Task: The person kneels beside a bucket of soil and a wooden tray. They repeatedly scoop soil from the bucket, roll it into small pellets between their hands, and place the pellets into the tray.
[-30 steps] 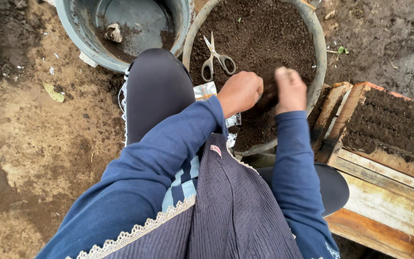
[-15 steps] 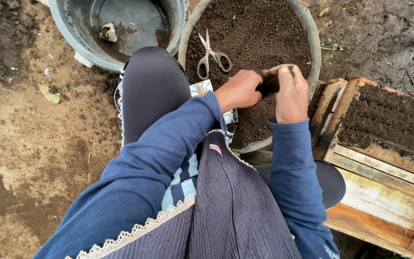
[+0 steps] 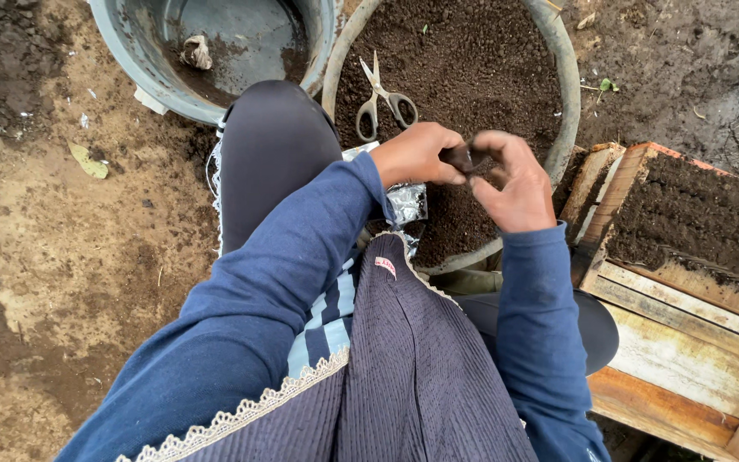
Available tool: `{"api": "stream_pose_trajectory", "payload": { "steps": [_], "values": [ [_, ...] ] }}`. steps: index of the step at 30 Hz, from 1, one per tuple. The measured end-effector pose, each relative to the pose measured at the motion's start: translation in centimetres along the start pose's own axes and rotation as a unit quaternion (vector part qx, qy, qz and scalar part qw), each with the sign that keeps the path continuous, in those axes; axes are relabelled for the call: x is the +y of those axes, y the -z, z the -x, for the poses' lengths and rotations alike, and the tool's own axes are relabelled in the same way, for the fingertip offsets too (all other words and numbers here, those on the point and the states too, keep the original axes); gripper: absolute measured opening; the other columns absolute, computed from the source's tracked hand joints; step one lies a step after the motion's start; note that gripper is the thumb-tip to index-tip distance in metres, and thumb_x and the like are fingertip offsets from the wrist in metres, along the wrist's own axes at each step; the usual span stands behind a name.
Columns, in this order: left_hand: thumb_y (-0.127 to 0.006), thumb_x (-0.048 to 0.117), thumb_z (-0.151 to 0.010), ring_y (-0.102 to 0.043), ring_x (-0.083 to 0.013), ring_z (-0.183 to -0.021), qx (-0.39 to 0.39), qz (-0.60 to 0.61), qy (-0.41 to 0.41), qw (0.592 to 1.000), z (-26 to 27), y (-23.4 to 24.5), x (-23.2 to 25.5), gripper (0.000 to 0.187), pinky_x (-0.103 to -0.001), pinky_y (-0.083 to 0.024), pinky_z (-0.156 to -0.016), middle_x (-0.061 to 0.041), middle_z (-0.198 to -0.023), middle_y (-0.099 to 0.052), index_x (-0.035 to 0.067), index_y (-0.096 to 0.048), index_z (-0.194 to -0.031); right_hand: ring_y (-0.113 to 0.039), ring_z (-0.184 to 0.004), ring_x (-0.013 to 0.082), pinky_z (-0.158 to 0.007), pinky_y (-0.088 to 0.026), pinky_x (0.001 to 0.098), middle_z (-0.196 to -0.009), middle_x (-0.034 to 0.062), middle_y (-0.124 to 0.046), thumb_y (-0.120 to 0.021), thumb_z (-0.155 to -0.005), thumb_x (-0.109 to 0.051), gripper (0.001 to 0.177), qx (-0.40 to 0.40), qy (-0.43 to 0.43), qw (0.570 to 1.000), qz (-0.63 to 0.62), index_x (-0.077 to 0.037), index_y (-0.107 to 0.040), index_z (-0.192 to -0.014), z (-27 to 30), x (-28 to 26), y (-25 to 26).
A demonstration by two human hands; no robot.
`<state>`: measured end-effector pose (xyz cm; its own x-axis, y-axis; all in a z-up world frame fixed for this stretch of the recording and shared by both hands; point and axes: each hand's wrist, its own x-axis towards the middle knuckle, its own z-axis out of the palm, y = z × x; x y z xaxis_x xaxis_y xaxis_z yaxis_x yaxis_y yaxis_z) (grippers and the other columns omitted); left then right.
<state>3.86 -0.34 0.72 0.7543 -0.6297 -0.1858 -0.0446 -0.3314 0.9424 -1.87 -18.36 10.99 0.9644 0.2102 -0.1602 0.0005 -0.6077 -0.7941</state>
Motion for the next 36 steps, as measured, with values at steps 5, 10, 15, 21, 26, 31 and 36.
{"api": "stream_pose_trajectory", "payload": {
  "steps": [5, 10, 15, 21, 26, 31, 36],
  "values": [
    [-0.089, 0.033, -0.076, -0.075, -0.0114, -0.069, 0.017, 0.166, 0.029, 0.986, -1.8, -2.3, -3.0, 0.037, -0.026, -0.062, -0.060, -0.003, -0.078, -0.073, 0.011, -0.074, -0.102, -0.056, -0.131, 0.0457, -0.111, -0.048, 0.0614, -0.132, 0.0243, -0.059, -0.089, -0.078, -0.016, 0.069, -0.038, -0.096, 0.976, 0.192, -0.007, -0.057, -0.138, -1.4, 14.5, -4.9],
    [-0.089, 0.026, -0.081, -0.073, -0.0151, -0.078, 0.002, 0.209, 0.033, 0.977, -1.9, -3.6, -3.1, 0.062, -0.024, -0.064, -0.060, -0.012, -0.091, -0.073, 0.000, -0.063, -0.131, -0.070, -0.108, 0.0329, -0.095, -0.058, 0.0467, -0.108, 0.0118, -0.074, -0.077, -0.089, -0.005, 0.028, 0.120, -0.080, 0.987, 0.073, -0.014, -0.074, -0.115, -1.5, 11.2, -3.2],
    [-0.089, 0.026, -0.083, -0.072, -0.0175, -0.078, -0.029, 0.188, 0.010, 0.982, -2.0, -4.3, -2.1, 0.054, -0.026, -0.066, -0.063, -0.009, -0.087, -0.070, 0.007, -0.068, -0.129, -0.057, -0.067, 0.0199, -0.061, -0.053, 0.0312, -0.074, 0.0074, -0.052, -0.058, -0.103, -0.036, 0.036, 0.221, -0.162, 0.809, -0.521, -0.010, -0.051, -0.079, -2.4, 0.3, 0.9],
    [-0.094, 0.037, -0.072, -0.070, -0.0177, -0.083, -0.004, 0.125, 0.006, 0.992, -2.9, -5.5, -2.2, 0.043, -0.036, -0.058, -0.074, 0.000, -0.089, -0.076, 0.021, -0.074, -0.107, -0.063, -0.060, 0.0252, -0.064, -0.063, 0.0410, -0.064, 0.0130, -0.052, -0.054, -0.103, -0.021, 0.038, 0.232, -0.047, 0.867, -0.439, -0.008, -0.048, -0.068, -3.4, 3.1, -1.5],
    [-0.094, 0.035, -0.074, -0.073, -0.0191, -0.086, -0.016, 0.127, 0.000, 0.992, -3.9, -5.8, -3.6, 0.043, -0.037, -0.059, -0.078, 0.000, -0.089, -0.077, 0.019, -0.074, -0.108, -0.068, -0.096, 0.0253, -0.090, -0.056, 0.0391, -0.093, 0.0099, -0.068, -0.054, -0.110, -0.021, 0.029, 0.133, 0.023, 0.982, -0.129, -0.012, -0.063, -0.084, -1.0, 0.4, 0.9],
    [-0.091, 0.033, -0.073, -0.071, -0.0270, -0.087, -0.072, 0.123, -0.023, 0.990, -4.9, -4.8, -1.5, 0.048, -0.043, -0.059, -0.076, -0.009, -0.087, -0.075, 0.010, -0.070, -0.110, -0.052, -0.132, 0.0559, -0.109, -0.044, 0.0714, -0.147, 0.0352, -0.054, -0.090, -0.082, -0.027, 0.082, -0.086, 0.009, 0.986, 0.143, -0.001, -0.051, -0.150, 0.7, -0.1, 3.4],
    [-0.080, 0.001, -0.084, -0.078, -0.0279, -0.086, -0.161, 0.238, 0.091, 0.954, -5.6, -6.4, 1.8, 0.055, -0.038, -0.070, -0.074, -0.021, -0.096, -0.074, -0.004, -0.046, -0.127, -0.064, -0.115, 0.0527, -0.096, -0.058, 0.0668, -0.113, 0.0266, -0.070, -0.081, -0.091, -0.001, 0.038, -0.037, -0.046, 0.988, 0.145, 0.003, -0.065, -0.125, 3.4, 5.6, 5.3]
  ]
}}
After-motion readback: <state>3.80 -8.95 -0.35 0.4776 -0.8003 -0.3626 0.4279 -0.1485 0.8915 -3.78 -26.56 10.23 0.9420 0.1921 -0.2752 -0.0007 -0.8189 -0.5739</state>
